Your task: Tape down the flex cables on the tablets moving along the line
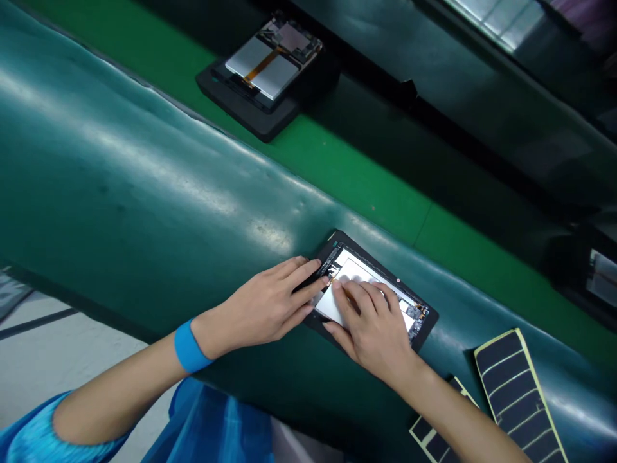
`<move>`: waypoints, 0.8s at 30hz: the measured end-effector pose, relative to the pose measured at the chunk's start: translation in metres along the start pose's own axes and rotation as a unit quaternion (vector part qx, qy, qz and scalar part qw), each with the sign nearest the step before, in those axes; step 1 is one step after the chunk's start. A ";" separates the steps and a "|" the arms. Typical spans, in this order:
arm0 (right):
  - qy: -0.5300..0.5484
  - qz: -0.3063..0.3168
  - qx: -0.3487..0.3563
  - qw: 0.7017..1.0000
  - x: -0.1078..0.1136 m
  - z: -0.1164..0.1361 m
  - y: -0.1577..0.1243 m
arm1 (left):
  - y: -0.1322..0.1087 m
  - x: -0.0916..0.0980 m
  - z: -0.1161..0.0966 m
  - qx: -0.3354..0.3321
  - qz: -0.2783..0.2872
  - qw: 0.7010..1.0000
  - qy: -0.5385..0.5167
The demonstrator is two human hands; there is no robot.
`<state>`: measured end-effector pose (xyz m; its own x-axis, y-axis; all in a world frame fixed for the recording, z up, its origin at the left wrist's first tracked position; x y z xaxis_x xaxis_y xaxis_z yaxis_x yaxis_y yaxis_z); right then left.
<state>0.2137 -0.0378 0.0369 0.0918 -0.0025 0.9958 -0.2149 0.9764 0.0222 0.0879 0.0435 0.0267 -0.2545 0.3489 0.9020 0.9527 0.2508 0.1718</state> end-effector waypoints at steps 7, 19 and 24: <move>0.001 -0.003 0.004 1.000 0.001 0.001 0.001 | 0.008 0.004 -0.001 -0.026 0.025 0.999 0.026; -0.001 -0.013 0.004 1.000 0.000 0.001 0.000 | 0.014 0.009 -0.001 -0.060 0.045 0.997 0.034; -0.011 -0.015 0.006 1.000 0.002 0.001 0.000 | 0.016 0.007 -0.002 -0.072 0.055 0.995 0.050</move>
Point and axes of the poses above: each hand's wrist, its own y-axis towards the middle knuckle, its own x-axis out of the back of the hand, z = x × y, the point moved 7 cm from there along y, towards the middle knuckle, and after that the axes turned 4 degrees about -x, right-handed, at the moved point
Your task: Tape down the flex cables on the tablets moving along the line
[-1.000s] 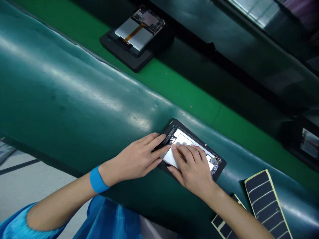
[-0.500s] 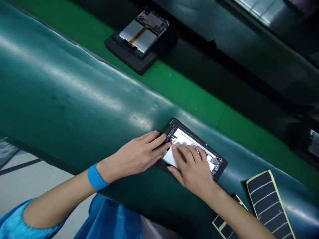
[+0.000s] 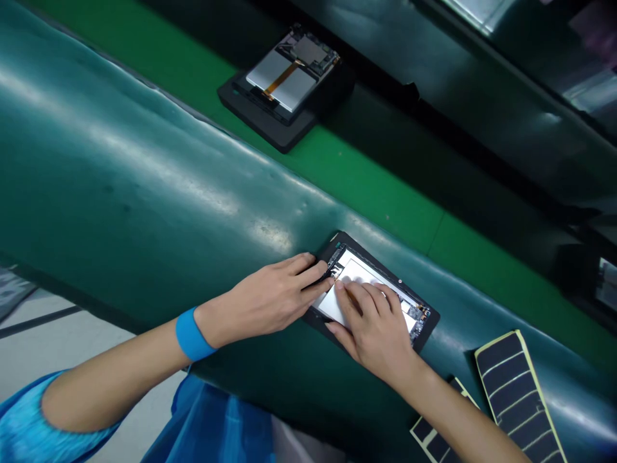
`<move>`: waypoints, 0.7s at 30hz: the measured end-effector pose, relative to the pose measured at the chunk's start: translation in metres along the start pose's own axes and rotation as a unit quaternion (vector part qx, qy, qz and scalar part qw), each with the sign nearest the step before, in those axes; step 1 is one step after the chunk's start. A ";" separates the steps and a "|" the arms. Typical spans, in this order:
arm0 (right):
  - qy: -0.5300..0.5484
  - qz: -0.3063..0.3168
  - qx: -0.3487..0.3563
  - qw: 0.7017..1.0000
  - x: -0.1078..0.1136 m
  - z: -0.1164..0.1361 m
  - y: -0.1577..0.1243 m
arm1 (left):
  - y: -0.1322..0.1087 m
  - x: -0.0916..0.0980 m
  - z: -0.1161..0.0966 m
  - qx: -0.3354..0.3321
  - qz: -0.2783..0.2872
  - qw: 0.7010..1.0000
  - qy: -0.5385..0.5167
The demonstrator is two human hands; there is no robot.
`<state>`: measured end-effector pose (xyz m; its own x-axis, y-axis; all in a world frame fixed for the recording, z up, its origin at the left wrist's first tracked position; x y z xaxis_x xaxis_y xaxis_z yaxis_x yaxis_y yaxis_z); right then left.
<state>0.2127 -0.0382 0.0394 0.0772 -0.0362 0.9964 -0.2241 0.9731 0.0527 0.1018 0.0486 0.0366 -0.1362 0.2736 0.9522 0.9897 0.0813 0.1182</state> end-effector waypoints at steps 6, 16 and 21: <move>-0.009 -0.002 -0.003 1.000 0.001 0.001 -0.001 | -0.001 -0.003 -0.001 -0.009 0.006 1.000 0.004; -0.026 0.001 -0.024 0.999 0.000 -0.001 -0.008 | -0.013 -0.004 -0.001 0.052 -0.057 0.997 -0.025; -0.030 -0.001 -0.026 0.999 -0.001 0.000 -0.008 | -0.013 -0.003 -0.001 0.052 -0.059 0.996 -0.029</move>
Point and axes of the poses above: each hand's wrist, its own y-axis towards the middle knuckle, its own x-axis out of the back of the hand, z = x × y, the point moved 7 cm from there along y, towards the middle knuckle, and after that the axes turned 4 degrees about -x, right-handed, at the moved point
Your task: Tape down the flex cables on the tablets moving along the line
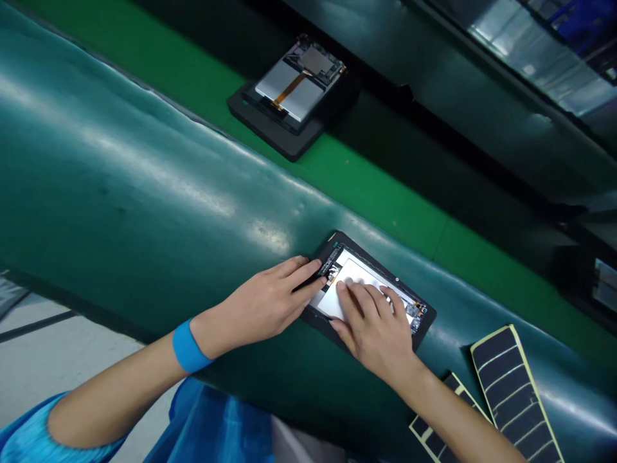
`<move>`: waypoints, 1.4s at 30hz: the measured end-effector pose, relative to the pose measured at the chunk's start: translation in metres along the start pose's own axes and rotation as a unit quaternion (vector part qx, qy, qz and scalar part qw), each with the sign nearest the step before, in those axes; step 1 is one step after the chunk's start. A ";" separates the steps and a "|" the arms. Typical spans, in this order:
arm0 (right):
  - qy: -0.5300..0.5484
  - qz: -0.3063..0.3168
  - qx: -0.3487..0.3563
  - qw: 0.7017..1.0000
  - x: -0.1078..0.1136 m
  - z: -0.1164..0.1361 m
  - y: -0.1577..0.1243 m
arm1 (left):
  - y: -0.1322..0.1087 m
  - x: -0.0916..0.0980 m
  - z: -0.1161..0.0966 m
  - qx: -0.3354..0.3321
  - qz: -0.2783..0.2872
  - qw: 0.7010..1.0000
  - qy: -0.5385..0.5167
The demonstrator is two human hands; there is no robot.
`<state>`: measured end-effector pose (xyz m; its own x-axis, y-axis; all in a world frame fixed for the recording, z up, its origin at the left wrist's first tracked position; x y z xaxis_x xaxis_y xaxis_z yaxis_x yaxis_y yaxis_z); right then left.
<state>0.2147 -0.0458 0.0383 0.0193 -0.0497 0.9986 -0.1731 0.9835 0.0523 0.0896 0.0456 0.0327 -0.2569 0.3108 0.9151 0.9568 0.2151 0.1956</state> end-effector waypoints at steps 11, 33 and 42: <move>0.018 -0.006 -0.019 1.000 0.001 -0.001 0.002 | -0.010 0.009 0.011 0.087 -0.056 0.981 -0.165; 0.230 -0.159 -0.009 0.960 0.075 0.014 0.047 | -0.012 0.000 -0.016 0.147 -0.120 0.561 -0.806; 0.155 -0.196 0.051 0.967 0.085 0.024 0.049 | -0.002 0.014 -0.026 0.098 -0.087 0.623 -0.771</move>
Point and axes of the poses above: each hand's wrist, its own y-axis towards the middle knuckle, its own x-axis out of the back of the hand, z = x × y, the point moved 7 cm from there along y, towards the middle knuckle, and after that the axes turned 4 degrees about -x, right-handed, at the moved point
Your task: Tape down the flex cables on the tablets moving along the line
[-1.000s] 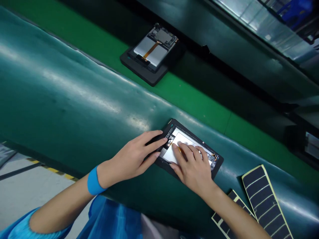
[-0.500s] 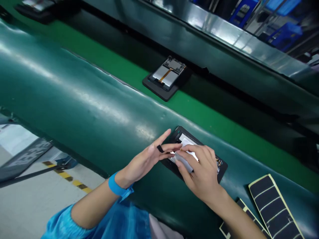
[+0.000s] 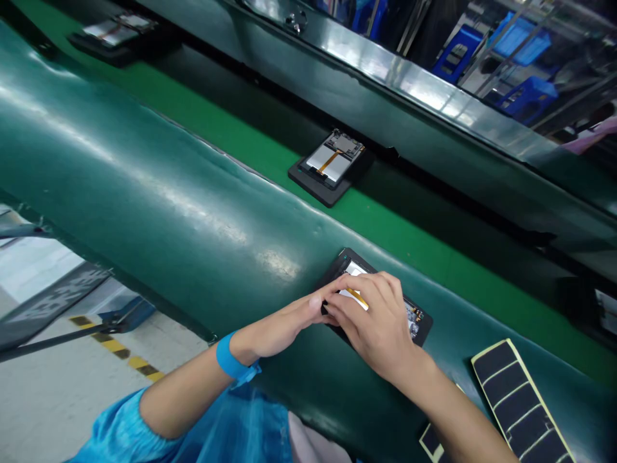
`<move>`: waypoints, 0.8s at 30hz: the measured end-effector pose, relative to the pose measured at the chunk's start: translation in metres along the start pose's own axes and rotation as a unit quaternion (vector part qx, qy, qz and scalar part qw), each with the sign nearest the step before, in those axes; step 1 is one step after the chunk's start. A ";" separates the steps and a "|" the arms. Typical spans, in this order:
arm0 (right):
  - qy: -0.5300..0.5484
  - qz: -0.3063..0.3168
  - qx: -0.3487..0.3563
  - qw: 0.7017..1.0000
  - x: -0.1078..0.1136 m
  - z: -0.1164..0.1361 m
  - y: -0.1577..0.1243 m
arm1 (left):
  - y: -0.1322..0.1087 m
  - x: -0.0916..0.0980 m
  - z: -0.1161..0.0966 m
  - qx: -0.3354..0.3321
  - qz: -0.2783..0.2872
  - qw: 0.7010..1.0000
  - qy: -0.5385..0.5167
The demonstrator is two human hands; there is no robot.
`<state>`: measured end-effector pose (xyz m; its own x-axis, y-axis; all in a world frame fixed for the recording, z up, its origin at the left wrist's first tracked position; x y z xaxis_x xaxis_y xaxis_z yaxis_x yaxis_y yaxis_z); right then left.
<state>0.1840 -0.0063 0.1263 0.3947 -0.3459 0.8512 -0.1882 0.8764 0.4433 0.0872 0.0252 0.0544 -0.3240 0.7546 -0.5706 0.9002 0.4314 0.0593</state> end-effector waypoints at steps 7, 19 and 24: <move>-0.012 0.011 0.036 0.999 -0.002 0.001 -0.004 | -0.001 -0.001 0.009 0.031 0.015 0.999 -0.022; 0.006 0.026 0.065 0.998 0.000 -0.001 -0.007 | -0.002 -0.005 0.014 0.063 0.043 0.997 -0.017; 0.005 0.034 0.066 0.997 -0.003 -0.002 -0.011 | -0.002 -0.008 0.015 0.069 0.051 0.996 -0.018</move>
<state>0.1871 -0.0146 0.1184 0.3854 -0.2829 0.8783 -0.3312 0.8460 0.4178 0.0927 0.0111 0.0464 -0.2198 0.7714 -0.5972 0.9603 0.2789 0.0068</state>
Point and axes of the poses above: each hand's wrist, its own y-axis towards the middle knuckle, its own x-axis out of the back of the hand, z = x × y, the point moved 7 cm from there along y, towards the middle knuckle, and after that the axes turned 4 degrees about -x, right-handed, at the moved point
